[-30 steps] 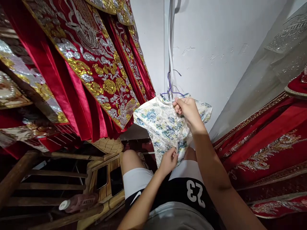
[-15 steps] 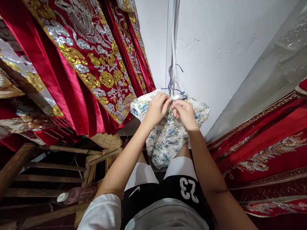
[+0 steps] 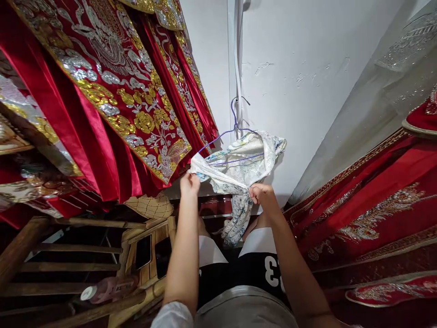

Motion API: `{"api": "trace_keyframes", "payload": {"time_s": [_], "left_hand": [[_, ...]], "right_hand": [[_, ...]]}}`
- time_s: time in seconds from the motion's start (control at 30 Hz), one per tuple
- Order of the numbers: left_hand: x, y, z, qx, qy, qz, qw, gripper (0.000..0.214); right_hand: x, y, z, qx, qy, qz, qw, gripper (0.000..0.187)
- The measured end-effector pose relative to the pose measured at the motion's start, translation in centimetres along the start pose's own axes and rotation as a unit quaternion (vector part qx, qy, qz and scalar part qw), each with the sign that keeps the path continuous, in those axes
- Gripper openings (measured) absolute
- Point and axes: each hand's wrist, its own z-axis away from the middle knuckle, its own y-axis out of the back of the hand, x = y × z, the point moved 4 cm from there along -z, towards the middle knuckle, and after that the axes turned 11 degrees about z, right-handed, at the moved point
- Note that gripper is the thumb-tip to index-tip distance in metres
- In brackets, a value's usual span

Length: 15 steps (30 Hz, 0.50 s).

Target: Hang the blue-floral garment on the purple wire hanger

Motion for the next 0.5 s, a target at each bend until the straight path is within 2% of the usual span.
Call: {"api": "trace_keyframes", "payload": {"time_s": [0.13,0.27,0.37,0.43,0.5], "left_hand": [[-4.1,3.4,5.2,0.040,0.086,0.013,0.995,0.023],[-5.6,5.1,9.0,0.028,0.112,0.002,0.993,0.004],[-5.4,4.4,10.8,-0.003,0.111,-0.017,0.994,0.020],[-4.8,3.1,11.7,-0.039,0.099,-0.022,0.994,0.028],[-4.1,1.4,12.8,-0.097,0.080,-0.030,0.992,0.034]], "right_hand": [[2.7,-0.6,2.6,0.009,-0.050,-0.084,0.995,0.032],[4.7,1.9,4.7,0.039,-0.089,-0.118,0.988,0.037],[4.6,3.9,5.3,-0.012,-0.089,-0.066,0.994,0.039],[4.4,4.2,5.5,-0.088,-0.093,0.000,0.992,0.040],[4.4,3.8,5.6,-0.152,-0.091,0.065,0.982,0.041]]}}
